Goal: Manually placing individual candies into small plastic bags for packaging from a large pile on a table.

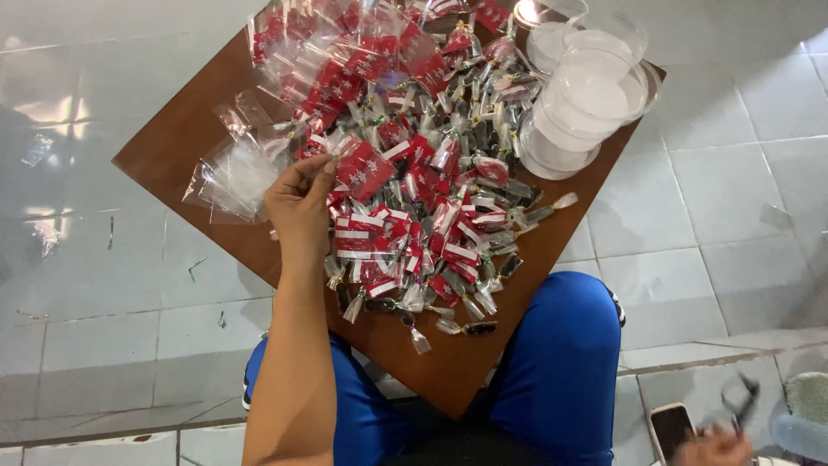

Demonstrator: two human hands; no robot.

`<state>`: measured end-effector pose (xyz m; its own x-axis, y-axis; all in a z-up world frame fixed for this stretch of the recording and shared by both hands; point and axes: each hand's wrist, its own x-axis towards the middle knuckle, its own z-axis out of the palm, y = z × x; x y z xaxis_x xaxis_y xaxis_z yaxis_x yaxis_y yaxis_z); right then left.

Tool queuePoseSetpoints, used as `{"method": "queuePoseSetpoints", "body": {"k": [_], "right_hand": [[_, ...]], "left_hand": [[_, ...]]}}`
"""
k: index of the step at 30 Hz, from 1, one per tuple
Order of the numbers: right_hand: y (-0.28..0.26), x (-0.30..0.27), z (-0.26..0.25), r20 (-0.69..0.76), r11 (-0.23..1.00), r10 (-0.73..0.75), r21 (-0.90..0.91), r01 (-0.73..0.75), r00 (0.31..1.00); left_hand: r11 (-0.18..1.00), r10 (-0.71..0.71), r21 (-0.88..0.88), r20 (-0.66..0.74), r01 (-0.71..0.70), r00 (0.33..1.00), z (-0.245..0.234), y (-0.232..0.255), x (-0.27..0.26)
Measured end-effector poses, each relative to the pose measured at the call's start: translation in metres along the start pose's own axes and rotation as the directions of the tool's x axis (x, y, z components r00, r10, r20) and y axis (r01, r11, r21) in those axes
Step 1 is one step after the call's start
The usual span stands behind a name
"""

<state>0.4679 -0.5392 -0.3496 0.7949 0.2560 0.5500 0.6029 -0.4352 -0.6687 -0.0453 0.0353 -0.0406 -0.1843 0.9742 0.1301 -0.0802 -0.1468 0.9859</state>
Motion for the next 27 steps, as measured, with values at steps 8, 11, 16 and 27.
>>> {"method": "queuePoseSetpoints", "body": {"k": [8,11,16,27], "right_hand": [[-0.152,0.101,0.138,0.582,0.55,0.419,0.447,-0.705,0.697],[-0.162,0.108,0.175,0.636,0.629,0.26,0.459,-0.627,0.727],[-0.163,0.104,0.229,0.607,0.589,0.475,0.319,-0.743,0.637],[0.048,0.106,0.289,0.666,0.735,0.604,-0.253,-0.629,0.438]], "left_hand": [[0.996,-0.078,0.045,-0.004,0.078,0.997,-0.001,0.011,-0.002],[0.992,-0.098,0.074,-0.028,0.1,0.995,-0.002,0.009,-0.001],[0.988,-0.027,0.152,0.073,0.016,0.997,0.007,0.026,-0.011],[0.958,-0.128,0.264,0.037,0.114,0.991,0.016,0.006,-0.007]]}}
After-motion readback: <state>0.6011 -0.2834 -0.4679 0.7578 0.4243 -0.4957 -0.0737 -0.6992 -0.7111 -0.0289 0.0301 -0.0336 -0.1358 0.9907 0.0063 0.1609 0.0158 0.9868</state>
